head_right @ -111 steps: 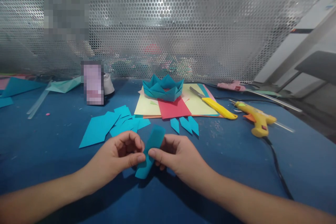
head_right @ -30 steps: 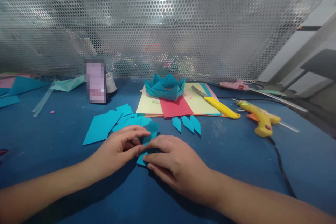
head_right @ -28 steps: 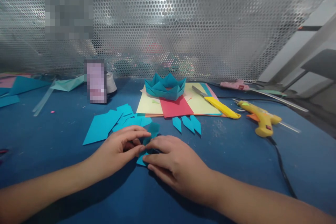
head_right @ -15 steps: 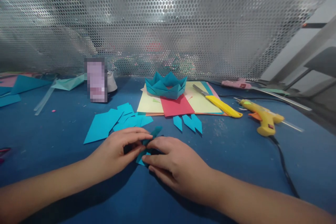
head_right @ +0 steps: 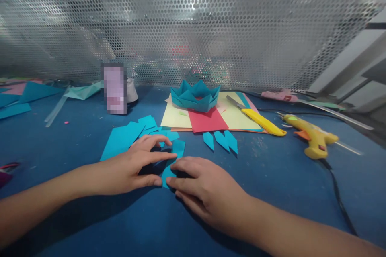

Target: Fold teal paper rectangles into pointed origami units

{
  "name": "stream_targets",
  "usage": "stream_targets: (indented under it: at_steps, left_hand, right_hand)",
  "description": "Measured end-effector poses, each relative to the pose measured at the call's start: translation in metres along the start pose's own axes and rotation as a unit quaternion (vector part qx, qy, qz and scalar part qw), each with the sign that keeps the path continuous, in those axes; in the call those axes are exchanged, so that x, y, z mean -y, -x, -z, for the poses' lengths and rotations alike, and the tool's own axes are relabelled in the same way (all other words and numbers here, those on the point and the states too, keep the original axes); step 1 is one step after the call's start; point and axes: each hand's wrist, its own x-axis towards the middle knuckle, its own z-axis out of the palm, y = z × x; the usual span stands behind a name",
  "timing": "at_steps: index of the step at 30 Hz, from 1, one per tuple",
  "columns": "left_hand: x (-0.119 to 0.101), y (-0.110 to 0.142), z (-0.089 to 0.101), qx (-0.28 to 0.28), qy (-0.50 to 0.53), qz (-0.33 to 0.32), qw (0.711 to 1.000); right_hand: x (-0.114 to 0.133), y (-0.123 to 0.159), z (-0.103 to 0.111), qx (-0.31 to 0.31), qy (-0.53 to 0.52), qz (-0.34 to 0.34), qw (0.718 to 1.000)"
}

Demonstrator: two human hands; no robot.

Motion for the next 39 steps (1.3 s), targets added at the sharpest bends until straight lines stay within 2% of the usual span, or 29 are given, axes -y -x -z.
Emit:
stream_targets:
  at_steps: [3, 5, 10, 33, 39]
  left_hand:
    - [0.001, 0.004, 0.007, 0.046, -0.008, -0.02, 0.999]
    - [0.001, 0.005, 0.008, 0.051, -0.002, -0.017, 0.999]
    - [0.001, 0.004, 0.007, 0.043, 0.016, 0.02, 0.999]
    - [-0.001, 0.001, 0.002, 0.012, 0.039, 0.038, 0.998]
    - [-0.004, -0.002, -0.001, -0.021, 0.025, 0.031, 0.999]
  right_hand:
    - [-0.001, 0.0, 0.0, -0.007, 0.012, 0.0, 1.0]
    - [-0.002, 0.001, 0.0, -0.008, 0.014, 0.003, 1.0]
    - [-0.001, 0.001, 0.001, 0.007, 0.017, 0.002, 1.0]
    - [0.0, 0.0, -0.001, 0.018, 0.039, 0.0, 0.999]
    - [-0.001, 0.001, -0.002, 0.018, 0.044, 0.003, 0.999]
